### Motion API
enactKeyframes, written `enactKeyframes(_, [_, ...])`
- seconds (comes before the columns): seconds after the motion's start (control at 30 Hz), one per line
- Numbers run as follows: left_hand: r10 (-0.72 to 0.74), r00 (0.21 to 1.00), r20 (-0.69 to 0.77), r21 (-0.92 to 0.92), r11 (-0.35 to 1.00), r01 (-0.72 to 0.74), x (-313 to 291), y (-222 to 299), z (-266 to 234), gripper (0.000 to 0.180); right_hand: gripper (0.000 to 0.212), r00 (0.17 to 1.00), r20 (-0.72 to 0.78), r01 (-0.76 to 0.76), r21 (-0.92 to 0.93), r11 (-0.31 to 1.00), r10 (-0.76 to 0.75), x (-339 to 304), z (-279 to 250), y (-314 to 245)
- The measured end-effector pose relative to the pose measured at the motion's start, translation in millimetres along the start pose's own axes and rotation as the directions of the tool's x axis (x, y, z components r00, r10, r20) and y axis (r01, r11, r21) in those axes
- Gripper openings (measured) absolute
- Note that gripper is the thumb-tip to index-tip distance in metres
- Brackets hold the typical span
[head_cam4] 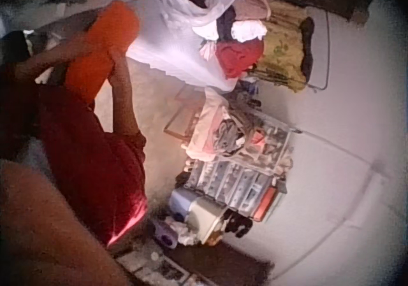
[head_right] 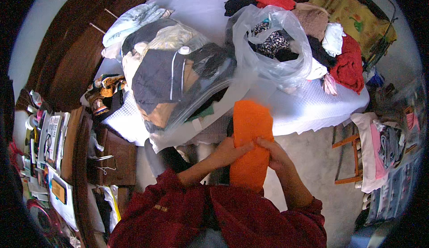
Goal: The person folds various clothing items and places them into a clear plastic storage bag on a bed. They handle shirts, pants, and other garments one at a time, arranging them inside the bag.
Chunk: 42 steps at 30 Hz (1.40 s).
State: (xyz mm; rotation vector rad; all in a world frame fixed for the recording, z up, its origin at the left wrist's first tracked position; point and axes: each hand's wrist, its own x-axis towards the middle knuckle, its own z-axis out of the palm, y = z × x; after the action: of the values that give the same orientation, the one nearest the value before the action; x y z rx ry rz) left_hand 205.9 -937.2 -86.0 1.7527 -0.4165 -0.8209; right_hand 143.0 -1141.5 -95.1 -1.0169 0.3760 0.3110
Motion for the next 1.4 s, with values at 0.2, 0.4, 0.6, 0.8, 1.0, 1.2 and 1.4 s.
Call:
enactKeyframes(0.2, [0.796, 0.51, -0.326, 0.925, 0.379, 0.0, -31, 39, -52, 0.049, 0.044, 0.989, 0.063, -0.142, 0.22, 0.965, 0.131, 49, 28, 5])
enactKeyframes(0.4, [0.711, 0.626, -0.322, 0.934, 0.128, 0.335, 0, 50, -119, 0.033, 0.049, 0.93, 0.202, 0.272, 0.181, 0.945, -0.306, 110, 108, 6])
enactKeyframes(0.6, [0.824, 0.541, -0.168, 0.986, 0.147, 0.082, 9, 53, -134, 0.007, 0.046, 0.929, 0.087, 0.28, 0.473, 0.835, -0.36, 215, 154, -40])
enactKeyframes(0.8, [0.804, 0.571, -0.166, 0.986, 0.155, 0.069, 6, 62, -130, 0.009, 0.033, 0.898, 0.163, 0.262, 0.551, 0.792, -0.41, 347, 176, -60])
enactKeyframes(1.0, [0.735, 0.652, -0.183, 0.98, 0.187, 0.065, 16, 49, -116, 0.011, 0.031, 0.924, 0.219, 0.232, 0.327, 0.916, -0.313, 437, 143, -66])
enactKeyframes(1.2, [0.736, 0.641, -0.218, 0.971, 0.228, 0.068, 19, 42, -114, 0.013, 0.04, 0.672, -0.08, 0.736, -0.039, 0.676, -0.736, 433, 171, -59])
enactKeyframes(1.4, [0.719, 0.642, -0.266, 0.953, 0.298, 0.061, 15, 31, -120, 0.01, 0.042, 0.66, 0.021, 0.516, -0.739, 0.433, -0.751, 441, 192, -88])
